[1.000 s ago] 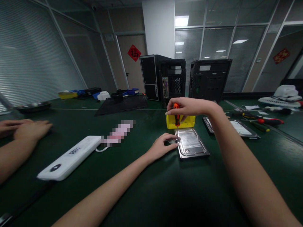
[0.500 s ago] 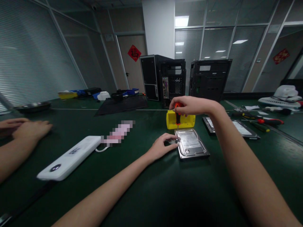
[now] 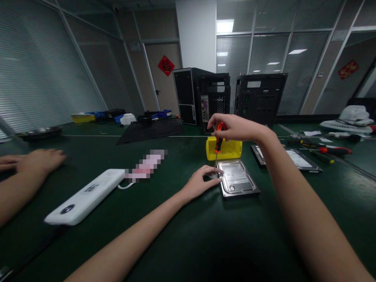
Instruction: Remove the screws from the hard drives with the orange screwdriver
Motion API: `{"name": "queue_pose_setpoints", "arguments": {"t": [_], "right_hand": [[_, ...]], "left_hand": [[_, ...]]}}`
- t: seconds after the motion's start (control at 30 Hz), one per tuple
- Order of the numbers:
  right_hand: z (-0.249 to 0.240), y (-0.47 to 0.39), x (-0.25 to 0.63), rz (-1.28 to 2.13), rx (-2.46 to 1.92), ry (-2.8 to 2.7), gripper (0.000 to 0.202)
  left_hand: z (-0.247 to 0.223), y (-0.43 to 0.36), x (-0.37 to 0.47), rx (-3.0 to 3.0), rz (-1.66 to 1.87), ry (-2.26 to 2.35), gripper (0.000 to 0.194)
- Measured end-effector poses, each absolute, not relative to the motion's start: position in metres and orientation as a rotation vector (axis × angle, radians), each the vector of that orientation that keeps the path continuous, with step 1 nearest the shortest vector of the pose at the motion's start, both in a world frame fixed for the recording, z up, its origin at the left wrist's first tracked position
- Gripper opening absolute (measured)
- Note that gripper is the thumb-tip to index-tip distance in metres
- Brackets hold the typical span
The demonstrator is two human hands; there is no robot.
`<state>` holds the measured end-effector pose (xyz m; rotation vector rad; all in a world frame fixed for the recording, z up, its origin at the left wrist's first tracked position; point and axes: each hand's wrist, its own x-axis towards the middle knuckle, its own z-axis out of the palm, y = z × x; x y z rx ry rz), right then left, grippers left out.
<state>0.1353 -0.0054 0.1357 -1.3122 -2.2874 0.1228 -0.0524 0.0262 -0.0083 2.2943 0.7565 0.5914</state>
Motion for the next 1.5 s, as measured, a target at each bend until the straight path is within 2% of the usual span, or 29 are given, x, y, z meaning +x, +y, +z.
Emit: {"name": "queue_pose_setpoints", "arguments": {"t": [1.5], "right_hand": [[0.142, -0.011, 0.138, 0.113, -1.305, -2.286, 0.027]], "left_hand": [[-0.019, 0.034, -0.052, 2.238, 0.760, 0.798, 0.031]]}}
